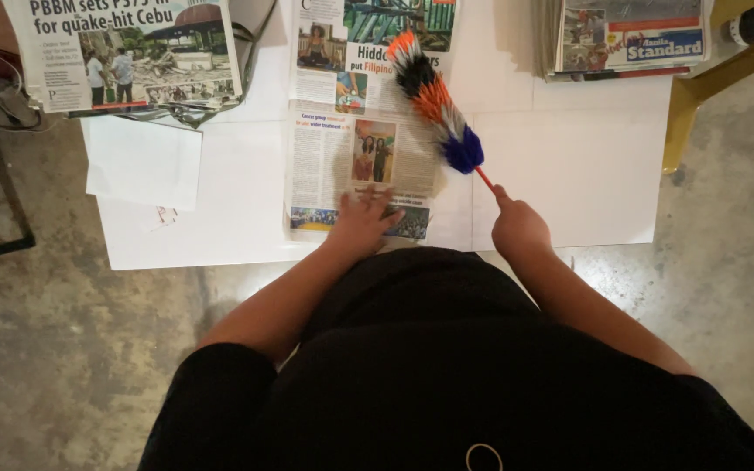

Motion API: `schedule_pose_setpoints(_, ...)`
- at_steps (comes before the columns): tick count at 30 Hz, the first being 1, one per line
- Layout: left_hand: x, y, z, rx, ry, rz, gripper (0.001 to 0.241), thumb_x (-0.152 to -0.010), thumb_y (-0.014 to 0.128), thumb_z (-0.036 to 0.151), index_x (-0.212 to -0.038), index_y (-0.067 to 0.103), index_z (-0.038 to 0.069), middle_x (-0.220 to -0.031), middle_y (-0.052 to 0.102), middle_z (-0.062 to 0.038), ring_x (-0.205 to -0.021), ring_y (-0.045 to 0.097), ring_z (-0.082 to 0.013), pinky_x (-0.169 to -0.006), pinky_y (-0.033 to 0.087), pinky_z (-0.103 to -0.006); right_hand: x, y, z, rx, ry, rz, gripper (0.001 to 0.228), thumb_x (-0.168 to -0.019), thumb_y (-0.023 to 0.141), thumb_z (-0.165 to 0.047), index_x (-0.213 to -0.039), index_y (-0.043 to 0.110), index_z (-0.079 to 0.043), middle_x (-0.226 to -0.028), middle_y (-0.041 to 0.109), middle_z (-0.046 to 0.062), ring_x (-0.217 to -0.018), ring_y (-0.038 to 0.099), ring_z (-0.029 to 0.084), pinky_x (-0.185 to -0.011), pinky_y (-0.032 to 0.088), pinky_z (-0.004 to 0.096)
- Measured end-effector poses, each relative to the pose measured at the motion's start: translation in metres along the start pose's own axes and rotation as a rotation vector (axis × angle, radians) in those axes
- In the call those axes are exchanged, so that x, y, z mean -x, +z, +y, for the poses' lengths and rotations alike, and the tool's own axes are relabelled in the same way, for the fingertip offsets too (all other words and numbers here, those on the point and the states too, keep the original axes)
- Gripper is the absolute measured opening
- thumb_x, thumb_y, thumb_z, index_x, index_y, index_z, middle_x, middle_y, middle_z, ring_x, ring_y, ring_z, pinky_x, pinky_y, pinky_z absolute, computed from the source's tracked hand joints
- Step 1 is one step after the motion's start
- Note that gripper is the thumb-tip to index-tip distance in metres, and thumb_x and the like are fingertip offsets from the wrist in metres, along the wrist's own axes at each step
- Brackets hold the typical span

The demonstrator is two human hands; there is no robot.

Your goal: Cleaning and sorting stacks of newspapers on a work table using a duster and hands.

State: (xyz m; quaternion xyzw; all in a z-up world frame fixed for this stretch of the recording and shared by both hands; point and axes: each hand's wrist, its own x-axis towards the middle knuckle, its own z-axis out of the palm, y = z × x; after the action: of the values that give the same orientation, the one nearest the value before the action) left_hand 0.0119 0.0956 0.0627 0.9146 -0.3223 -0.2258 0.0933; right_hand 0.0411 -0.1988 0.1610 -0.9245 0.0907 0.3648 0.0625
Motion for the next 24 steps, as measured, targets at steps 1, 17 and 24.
schedule_pose_setpoints(1, 0.009, 0.006, 0.000, 0.002, -0.001, 0.001, 0.076, -0.084, 0.075, 0.045, -0.151, 0.041, 0.031, -0.165, 0.019, -0.014, -0.148, 0.019, -0.0478, -0.102, 0.027, -0.0793, -0.005, 0.002, 0.006, 0.002, 0.000, -0.001, 0.067, -0.097, 0.043, -0.006, -0.162, 0.034, -0.020, -0.114, 0.067, 0.023, -0.102, 0.067, 0.039, -0.086, 0.056, 0.050)
schedule_pose_setpoints(17, 0.104, 0.109, -0.015, -0.132, -0.154, 0.223, 0.062, -0.097, 0.051, 0.019, -0.158, 0.039, 0.013, -0.158, 0.042, -0.013, -0.142, 0.045, -0.0341, -0.117, 0.039, -0.0502, -0.130, 0.045, 0.025, 0.202, -0.740, 0.026, 0.033, -0.097, 0.045, -0.010, -0.121, 0.068, -0.016, -0.116, 0.072, 0.013, -0.111, 0.067, 0.035, -0.096, 0.052, 0.048)
schedule_pose_setpoints(24, 0.110, 0.076, -0.009, -0.030, -0.154, 0.240, 0.066, -0.095, 0.049, 0.025, -0.158, 0.033, 0.014, -0.163, 0.035, -0.016, -0.144, 0.042, -0.0332, -0.114, 0.038, -0.0506, -0.219, -0.046, 0.013, 0.130, -0.243, 0.436, 0.030, -0.103, 0.042, -0.013, -0.122, 0.064, -0.004, -0.117, 0.070, 0.026, -0.109, 0.066, 0.044, -0.091, 0.052, 0.054)
